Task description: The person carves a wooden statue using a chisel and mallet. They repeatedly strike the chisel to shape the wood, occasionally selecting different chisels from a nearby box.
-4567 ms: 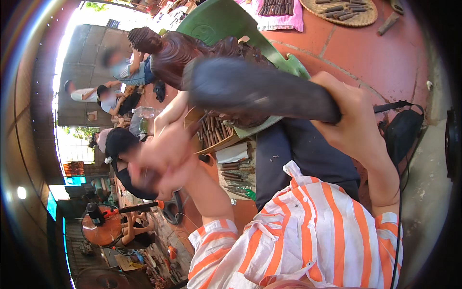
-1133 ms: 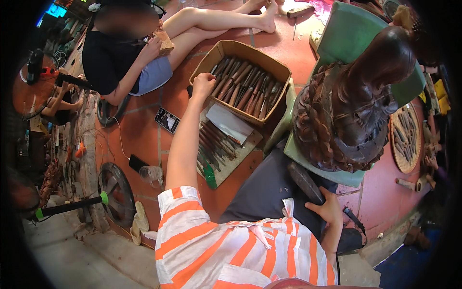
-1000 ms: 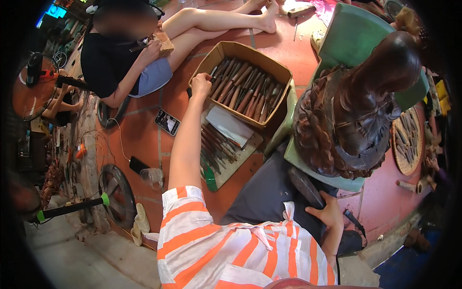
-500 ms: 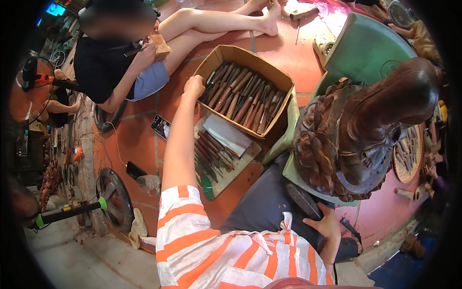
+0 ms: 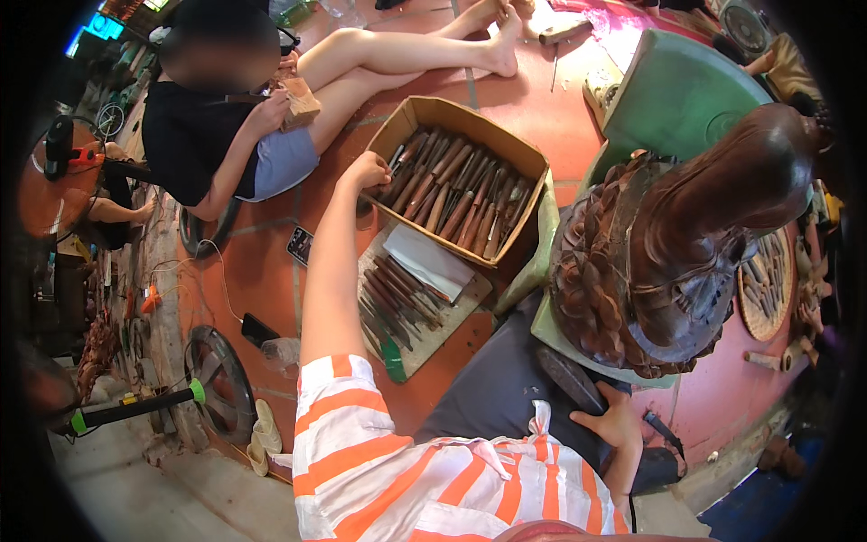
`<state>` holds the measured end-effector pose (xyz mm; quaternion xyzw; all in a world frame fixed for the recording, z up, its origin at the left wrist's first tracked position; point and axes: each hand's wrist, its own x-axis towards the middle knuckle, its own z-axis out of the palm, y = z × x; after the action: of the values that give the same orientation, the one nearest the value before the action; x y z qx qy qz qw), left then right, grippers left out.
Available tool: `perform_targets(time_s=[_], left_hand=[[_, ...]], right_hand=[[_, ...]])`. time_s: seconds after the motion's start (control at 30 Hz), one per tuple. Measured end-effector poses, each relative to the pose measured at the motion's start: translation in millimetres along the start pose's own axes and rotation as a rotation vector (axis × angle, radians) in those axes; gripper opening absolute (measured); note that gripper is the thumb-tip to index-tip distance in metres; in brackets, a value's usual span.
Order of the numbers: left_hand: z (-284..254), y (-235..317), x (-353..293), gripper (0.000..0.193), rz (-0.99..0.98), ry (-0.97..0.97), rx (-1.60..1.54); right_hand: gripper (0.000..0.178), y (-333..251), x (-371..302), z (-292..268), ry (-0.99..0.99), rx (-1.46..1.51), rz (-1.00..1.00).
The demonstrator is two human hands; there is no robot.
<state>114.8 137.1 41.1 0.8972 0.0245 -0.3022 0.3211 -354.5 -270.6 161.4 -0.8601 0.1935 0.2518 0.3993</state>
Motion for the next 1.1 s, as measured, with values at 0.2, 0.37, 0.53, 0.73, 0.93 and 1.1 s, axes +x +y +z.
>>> perform_targets(time_s=[0.2, 0.37, 0.53, 0.73, 0.93, 1.1], left_hand=[[-22, -1, -56, 0.010, 0.217, -0.119, -0.508], [-1, 52, -164, 0.020, 0.528, -0.023, -0.655], [41, 85, -247, 0.053, 0.746, -0.037, -0.787], [64, 151, -332, 0.048, 0.934, -0.269, -1.110], [120, 213, -398, 0.044, 1.244, -0.290, -0.353], [189, 260, -450, 0.040, 1.837, -0.335, 0.264]], right_hand=[[0.064, 1, -6, -1, 0.004, 0.001, -0.009], [0.062, 5, -13, 2, 0.026, -0.004, -0.033], [0.059, 15, -20, 16, 0.126, -0.063, -0.191], [0.052, 18, -44, 23, 0.180, -0.029, -0.231], [0.044, 39, -66, 28, 0.273, 0.309, -0.395], [0.024, 63, -98, 30, 0.455, 1.084, -0.358]])
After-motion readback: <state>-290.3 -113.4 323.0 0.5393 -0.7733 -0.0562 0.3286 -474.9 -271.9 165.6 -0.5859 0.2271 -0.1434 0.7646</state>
